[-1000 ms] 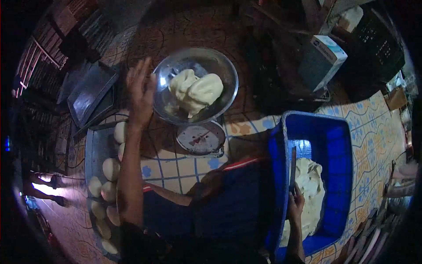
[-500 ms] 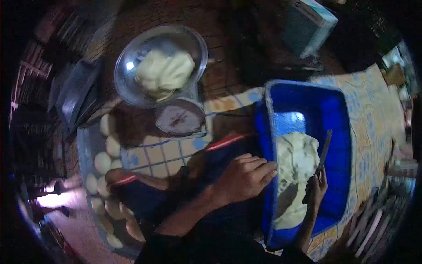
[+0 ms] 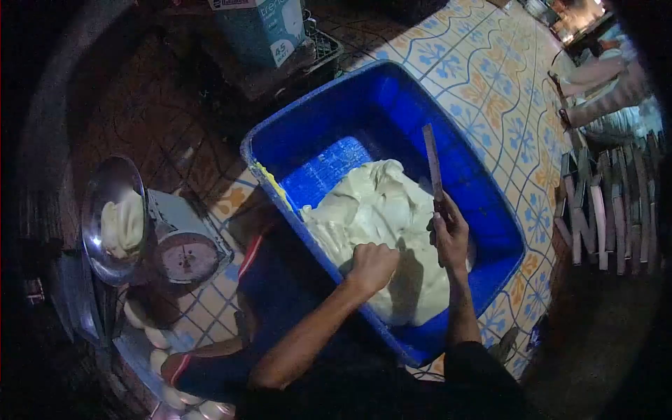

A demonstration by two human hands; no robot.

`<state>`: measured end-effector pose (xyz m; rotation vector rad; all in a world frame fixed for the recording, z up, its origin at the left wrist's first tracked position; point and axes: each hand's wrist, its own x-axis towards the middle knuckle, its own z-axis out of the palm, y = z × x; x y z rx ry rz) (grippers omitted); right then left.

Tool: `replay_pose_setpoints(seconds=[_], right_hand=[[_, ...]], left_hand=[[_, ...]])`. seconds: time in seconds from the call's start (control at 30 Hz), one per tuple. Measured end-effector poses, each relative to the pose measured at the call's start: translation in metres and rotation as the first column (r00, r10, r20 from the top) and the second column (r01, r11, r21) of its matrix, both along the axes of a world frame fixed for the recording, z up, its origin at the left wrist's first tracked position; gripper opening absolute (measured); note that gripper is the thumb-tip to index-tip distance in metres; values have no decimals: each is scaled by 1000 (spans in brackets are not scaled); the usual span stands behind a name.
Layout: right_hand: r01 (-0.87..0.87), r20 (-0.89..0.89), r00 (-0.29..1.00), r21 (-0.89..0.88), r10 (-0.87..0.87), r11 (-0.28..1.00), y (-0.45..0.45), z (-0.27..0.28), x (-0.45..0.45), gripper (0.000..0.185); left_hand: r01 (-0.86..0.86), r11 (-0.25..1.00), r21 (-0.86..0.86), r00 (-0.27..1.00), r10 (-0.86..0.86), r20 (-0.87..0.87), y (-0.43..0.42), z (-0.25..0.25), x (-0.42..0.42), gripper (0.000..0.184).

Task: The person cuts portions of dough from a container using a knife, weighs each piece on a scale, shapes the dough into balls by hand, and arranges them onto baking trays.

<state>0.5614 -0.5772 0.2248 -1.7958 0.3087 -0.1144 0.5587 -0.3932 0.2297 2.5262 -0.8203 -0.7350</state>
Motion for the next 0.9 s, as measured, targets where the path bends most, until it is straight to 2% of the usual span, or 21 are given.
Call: replay_pose_setpoints(seconds=[0.03, 0.13, 0.17, 0.2, 0.23, 0.27, 0.3, 0.33, 0.37, 0.43, 0.47, 0.53, 0.6, 0.67, 0.73, 0.8, 0.87, 0.9], right_hand=[[-20, -40, 999, -27, 19, 999, 5, 6, -2, 45], [-233, -192, 950, 87, 246, 969, 11, 6, -5, 43], [-255, -286, 912, 167, 294, 952, 23, 14, -10, 43], [-396, -391, 839, 38, 378, 918, 38, 9, -15, 38], [-492, -372, 792, 80, 484, 867, 48, -8, -31, 34], [-493, -342, 762, 244, 550, 835, 70, 12, -44, 31], [-552, -368, 738, 153, 566, 820, 74, 17, -59, 35], [-489, -498, 664, 274, 558, 828, 81, 59, -61, 39], [-427, -426, 689, 415, 586, 804, 68, 58, -74, 43], [-439, -542, 604, 385, 584, 812, 42, 65, -89, 47], [-430, -531, 598, 418, 600, 800, 41, 73, -94, 47], [-409, -509, 599, 469, 618, 783, 41, 85, -101, 49], [-393, -457, 692, 410, 559, 823, 51, 87, -83, 46], [-415, -329, 800, 301, 502, 858, 67, 73, -63, 46], [-363, -270, 862, 260, 428, 895, 65, 29, -49, 46], [-413, -203, 862, 247, 464, 876, 67, 5, -38, 46], [-449, -193, 852, 209, 486, 869, 71, -2, -27, 47], [-425, -198, 862, 221, 468, 878, 74, 0, -24, 47]], left_hand=[[18, 1000, -8, 1000, -18, 3, 7, 2, -1, 22], [-257, 928, -269, 958, 281, 53, 28, 22, -5, 22], [-380, 856, -350, 920, 390, -44, 32, 15, -3, 24], [-422, 809, -410, 896, 440, -55, 40, 22, 0, 23], [-453, 756, -472, 873, 484, -63, 46, 33, 3, 23], [-480, 696, -534, 848, 525, -79, 53, 43, 3, 22], [-561, 620, -550, 800, 577, -165, 60, 47, 2, 22], [-630, 537, -561, 748, 615, -250, 66, 51, 2, 21], [-686, 449, -573, 695, 637, -333, 77, 56, 2, 21], [-677, 272, -683, 604, 736, -306, 98, 77, 4, 22], [-656, 186, -732, 559, 771, -305, 107, 92, 4, 22], [-472, 354, -808, 652, 756, -50, 146, 124, 3, 27], [-356, 540, -763, 668, 718, 196, 193, 159, -4, 38], [-385, 636, -668, 531, 745, 404, 235, 185, -8, 49], [-481, 606, -633, 390, 795, 465, 291, 183, -2, 57], [-551, 503, -665, 383, 861, 335, 345, 176, -2, 63], [-665, 605, -439, 408, 786, 464, 415, 143, -4, 61], [-806, 525, -274, 334, 785, 522, 436, 131, -10, 55]])
